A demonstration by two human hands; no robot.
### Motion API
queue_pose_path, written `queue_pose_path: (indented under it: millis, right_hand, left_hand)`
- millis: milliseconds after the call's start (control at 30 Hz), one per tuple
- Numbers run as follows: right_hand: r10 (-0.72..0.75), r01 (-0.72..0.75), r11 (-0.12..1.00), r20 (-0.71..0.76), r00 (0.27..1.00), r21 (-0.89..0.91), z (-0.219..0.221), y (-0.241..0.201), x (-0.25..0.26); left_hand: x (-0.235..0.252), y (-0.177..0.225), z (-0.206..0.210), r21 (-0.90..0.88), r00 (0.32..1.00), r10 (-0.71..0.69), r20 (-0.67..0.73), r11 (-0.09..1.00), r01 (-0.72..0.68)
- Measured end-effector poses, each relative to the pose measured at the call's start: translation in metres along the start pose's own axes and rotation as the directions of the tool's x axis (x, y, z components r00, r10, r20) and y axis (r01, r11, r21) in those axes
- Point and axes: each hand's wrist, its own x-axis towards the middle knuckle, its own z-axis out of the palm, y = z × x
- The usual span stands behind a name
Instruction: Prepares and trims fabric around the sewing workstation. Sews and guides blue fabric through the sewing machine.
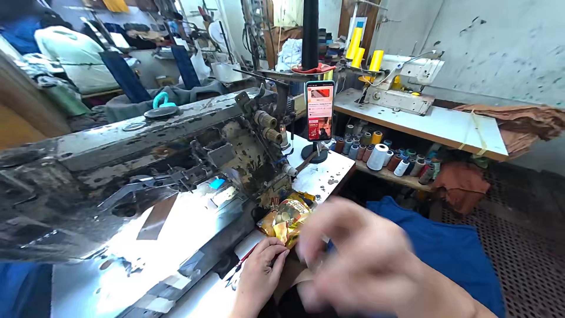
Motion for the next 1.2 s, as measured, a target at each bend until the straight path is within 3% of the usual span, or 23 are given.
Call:
queue_pose_path:
  millis: [33, 67, 100, 133, 167, 200, 267, 467, 700, 1200]
  right_hand:
    - [0.107, -0.106, 0.983, -0.002, 0.994, -0.152, -0.004, 0.03, -0.001]
    - [0.304, -0.283, 0.9, 0.011, 0.953, -0.332, -0.008, 0.058, -0.004]
    - [0.549, -0.464, 0.731, 0.027, 0.835, -0.5, -0.011, 0.082, -0.006]
    - [0.743, -0.567, 0.538, 0.033, 0.669, -0.624, -0.01, 0.103, -0.007]
    - [0.851, -0.586, 0.376, 0.017, 0.525, -0.717, -0.006, 0.122, -0.009]
    - [0.904, -0.568, 0.26, -0.01, 0.427, -0.781, -0.002, 0.137, -0.011]
    - [0.936, -0.512, 0.133, -0.063, 0.347, -0.849, 0.008, 0.153, -0.016]
    - [0.95, -0.478, 0.042, -0.113, 0.29, -0.877, 0.029, 0.166, -0.009]
    - [0.941, -0.45, 0.087, -0.075, 0.329, -0.889, 0.035, 0.172, -0.013]
    - [0.947, -0.57, 0.137, -0.061, 0.314, -0.81, 0.027, 0.174, -0.014]
  left_hand:
    - [0.0, 0.0, 0.0, -0.004, 1.0, 0.001, 0.002, 1.0, -0.001]
    - [0.0, -0.001, 0.0, -0.008, 1.0, -0.001, 0.006, 1.0, 0.001]
    - [0.0, -0.001, 0.0, -0.009, 1.0, -0.003, 0.009, 1.0, 0.003]
    - [0.0, -0.002, 0.001, -0.006, 1.0, 0.0, 0.01, 1.0, 0.0]
    - [-0.001, -0.003, 0.0, -0.002, 1.0, 0.004, 0.013, 1.0, -0.004]
    - [0.0, -0.004, 0.001, -0.005, 1.0, 0.012, 0.012, 1.0, -0.012]
    - [0.0, -0.004, 0.001, -0.015, 1.0, 0.019, 0.012, 1.0, -0.019]
    - [-0.001, -0.006, 0.001, -0.013, 1.0, 0.02, 0.011, 1.0, -0.02]
    - [0.001, -0.004, 0.001, -0.028, 1.0, 0.017, 0.018, 0.999, -0.017]
    - [-0.002, -0.003, -0.001, -0.005, 1.0, 0.01, 0.018, 1.0, -0.01]
